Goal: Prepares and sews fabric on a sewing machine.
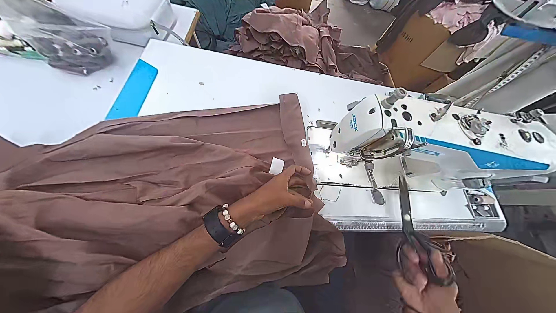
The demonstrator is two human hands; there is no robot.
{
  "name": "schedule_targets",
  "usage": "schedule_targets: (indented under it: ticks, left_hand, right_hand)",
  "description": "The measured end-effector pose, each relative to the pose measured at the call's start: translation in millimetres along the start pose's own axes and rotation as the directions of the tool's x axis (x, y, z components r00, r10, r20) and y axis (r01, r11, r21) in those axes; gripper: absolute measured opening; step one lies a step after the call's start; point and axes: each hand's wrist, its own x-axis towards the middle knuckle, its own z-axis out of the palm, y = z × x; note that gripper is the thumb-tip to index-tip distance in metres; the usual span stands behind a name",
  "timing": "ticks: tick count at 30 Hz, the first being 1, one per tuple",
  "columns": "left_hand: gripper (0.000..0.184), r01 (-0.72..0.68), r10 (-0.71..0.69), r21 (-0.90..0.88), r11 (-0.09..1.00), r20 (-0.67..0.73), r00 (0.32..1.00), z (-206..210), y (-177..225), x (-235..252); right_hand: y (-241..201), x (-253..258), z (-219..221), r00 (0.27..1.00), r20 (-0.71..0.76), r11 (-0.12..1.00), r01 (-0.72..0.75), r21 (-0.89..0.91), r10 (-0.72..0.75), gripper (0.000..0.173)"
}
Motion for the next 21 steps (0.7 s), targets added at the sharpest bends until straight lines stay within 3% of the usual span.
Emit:
schedule_targets:
  ticks: [1,3,6,11,13,16,17,19,20,21]
  left_hand:
    - [0.080,0.007,-0.007,-0.024,1.000,-0.017,1.000,0,-1,-1]
    - [0.079,0.019,-0.018,-0.118,0.993,0.013,1.000,-7,2,-3]
    - [0.078,0.064,-0.039,-0.216,0.974,0.119,0.992,-19,4,-6]
    - [0.077,0.090,-0.057,-0.223,0.971,0.147,0.988,-22,4,-6]
    - [0.081,0.064,-0.044,-0.147,0.987,0.133,0.990,-21,4,-7]
    - [0.095,-0.087,0.034,0.219,0.972,0.235,0.971,-5,2,-28]
    - [0.091,-0.161,0.060,0.265,0.951,0.353,0.934,5,3,-47]
    - [0.062,-0.280,0.037,0.253,0.926,0.679,0.733,15,13,-86]
    - [0.052,-0.333,0.011,0.268,0.904,0.763,0.646,13,23,-98]
    - [0.044,-0.358,0.000,0.276,0.892,0.793,0.609,8,36,-101]
  right_hand:
    - [5,-11,3,0.982,0.187,0.991,-0.063,0.115,0.041,0.038]
    - [17,-22,22,0.926,0.364,0.991,-0.127,0.050,0.100,0.033]
    - [29,-20,51,0.875,0.378,0.942,-0.215,-0.258,0.303,0.024]
    - [49,5,68,0.814,0.434,0.914,-0.272,-0.302,0.385,0.020]
    - [48,11,76,0.778,0.472,0.899,-0.268,-0.348,0.414,0.019]
    - [29,1,81,0.775,0.470,0.879,-0.220,-0.424,0.421,0.018]
    - [18,-6,79,0.813,0.441,0.885,-0.181,-0.428,0.380,0.017]
    - [-4,-20,70,0.916,0.310,0.885,-0.092,-0.456,0.256,0.015]
    - [-13,-22,64,0.960,0.207,0.849,-0.054,-0.526,0.189,0.016]
    - [-21,-18,57,0.987,0.102,0.768,-0.032,-0.640,0.125,0.019]
